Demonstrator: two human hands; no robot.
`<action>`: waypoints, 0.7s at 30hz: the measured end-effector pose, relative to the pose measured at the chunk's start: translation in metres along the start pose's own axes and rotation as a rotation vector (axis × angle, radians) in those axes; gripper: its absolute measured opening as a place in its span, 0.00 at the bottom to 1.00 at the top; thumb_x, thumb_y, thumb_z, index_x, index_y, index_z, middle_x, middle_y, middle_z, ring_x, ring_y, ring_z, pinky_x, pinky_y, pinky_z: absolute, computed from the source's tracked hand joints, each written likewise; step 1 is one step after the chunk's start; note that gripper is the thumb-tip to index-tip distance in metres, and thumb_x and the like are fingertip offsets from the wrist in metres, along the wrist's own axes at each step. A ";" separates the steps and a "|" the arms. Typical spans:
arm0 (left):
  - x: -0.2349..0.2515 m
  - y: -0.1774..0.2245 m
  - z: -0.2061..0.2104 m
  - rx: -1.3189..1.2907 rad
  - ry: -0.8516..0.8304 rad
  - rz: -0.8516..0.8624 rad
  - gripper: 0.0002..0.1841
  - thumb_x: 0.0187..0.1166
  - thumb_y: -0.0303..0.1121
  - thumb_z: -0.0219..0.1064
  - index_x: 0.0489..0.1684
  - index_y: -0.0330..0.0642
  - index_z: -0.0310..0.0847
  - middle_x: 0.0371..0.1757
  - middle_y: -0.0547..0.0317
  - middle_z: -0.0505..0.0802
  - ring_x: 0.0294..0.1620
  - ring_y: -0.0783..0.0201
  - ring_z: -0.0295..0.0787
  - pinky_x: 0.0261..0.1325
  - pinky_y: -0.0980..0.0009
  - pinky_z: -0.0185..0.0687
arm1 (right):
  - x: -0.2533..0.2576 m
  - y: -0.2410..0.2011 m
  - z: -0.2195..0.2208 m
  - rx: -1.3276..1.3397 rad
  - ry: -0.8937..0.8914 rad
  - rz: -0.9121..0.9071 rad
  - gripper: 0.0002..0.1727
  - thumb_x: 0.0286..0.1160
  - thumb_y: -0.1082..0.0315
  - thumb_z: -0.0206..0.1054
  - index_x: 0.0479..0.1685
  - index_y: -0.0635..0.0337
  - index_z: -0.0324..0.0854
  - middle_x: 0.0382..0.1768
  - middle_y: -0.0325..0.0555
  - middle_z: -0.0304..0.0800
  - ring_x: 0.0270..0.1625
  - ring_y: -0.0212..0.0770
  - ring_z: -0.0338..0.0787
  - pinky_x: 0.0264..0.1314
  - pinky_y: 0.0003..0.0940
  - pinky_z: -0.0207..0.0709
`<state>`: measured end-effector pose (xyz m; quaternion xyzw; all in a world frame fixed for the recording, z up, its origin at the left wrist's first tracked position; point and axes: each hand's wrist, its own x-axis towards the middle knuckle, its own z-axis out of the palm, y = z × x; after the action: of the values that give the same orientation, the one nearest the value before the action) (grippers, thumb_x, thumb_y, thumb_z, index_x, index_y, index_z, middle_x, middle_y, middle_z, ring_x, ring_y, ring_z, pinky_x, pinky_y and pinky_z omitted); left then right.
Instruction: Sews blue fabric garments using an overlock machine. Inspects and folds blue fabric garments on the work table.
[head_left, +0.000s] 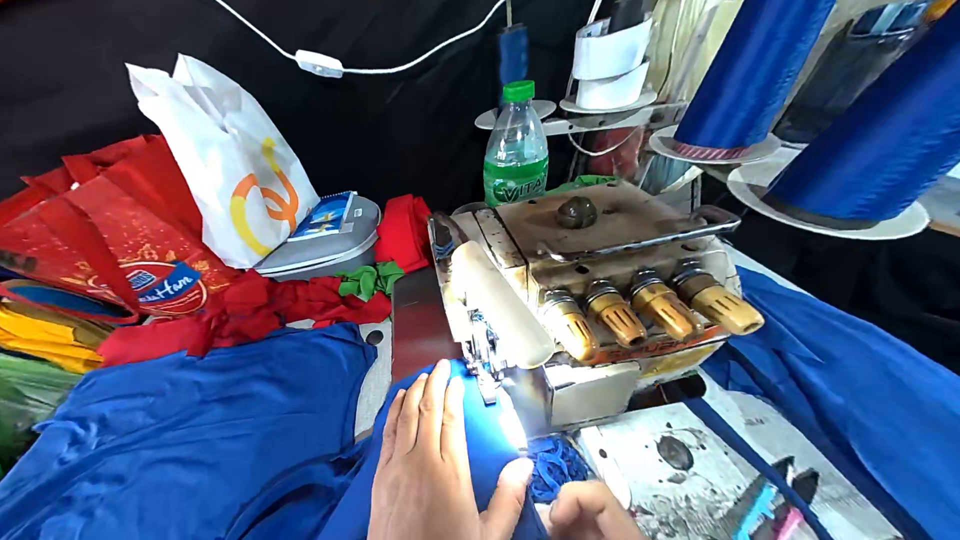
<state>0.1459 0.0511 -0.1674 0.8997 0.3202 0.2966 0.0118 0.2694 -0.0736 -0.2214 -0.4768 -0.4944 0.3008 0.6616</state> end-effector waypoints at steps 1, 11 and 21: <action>0.003 -0.001 -0.002 0.005 -0.029 0.000 0.44 0.77 0.65 0.58 0.69 0.25 0.81 0.75 0.36 0.85 0.77 0.39 0.80 0.81 0.44 0.68 | 0.003 -0.003 0.000 -0.002 0.009 0.004 0.13 0.77 0.79 0.68 0.51 0.59 0.69 0.41 0.32 0.88 0.43 0.20 0.89 0.50 0.23 0.86; 0.031 -0.034 0.007 -0.057 -0.016 0.048 0.46 0.75 0.73 0.55 0.73 0.36 0.81 0.77 0.44 0.84 0.82 0.47 0.76 0.83 0.41 0.64 | 0.028 -0.010 0.017 -0.016 0.196 0.033 0.18 0.68 0.82 0.72 0.48 0.59 0.68 0.38 0.31 0.90 0.37 0.21 0.90 0.41 0.20 0.87; -0.075 -0.077 -0.011 -0.222 -0.062 -0.305 0.58 0.70 0.79 0.53 0.89 0.33 0.60 0.81 0.36 0.78 0.83 0.34 0.70 0.82 0.28 0.52 | -0.054 0.002 0.019 0.099 -0.019 0.290 0.24 0.69 0.79 0.71 0.66 0.73 0.74 0.51 0.45 0.94 0.51 0.28 0.94 0.58 0.27 0.88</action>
<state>0.0500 0.0663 -0.2140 0.8425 0.4177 0.2969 0.1658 0.2339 -0.1134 -0.2420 -0.5073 -0.4111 0.4218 0.6291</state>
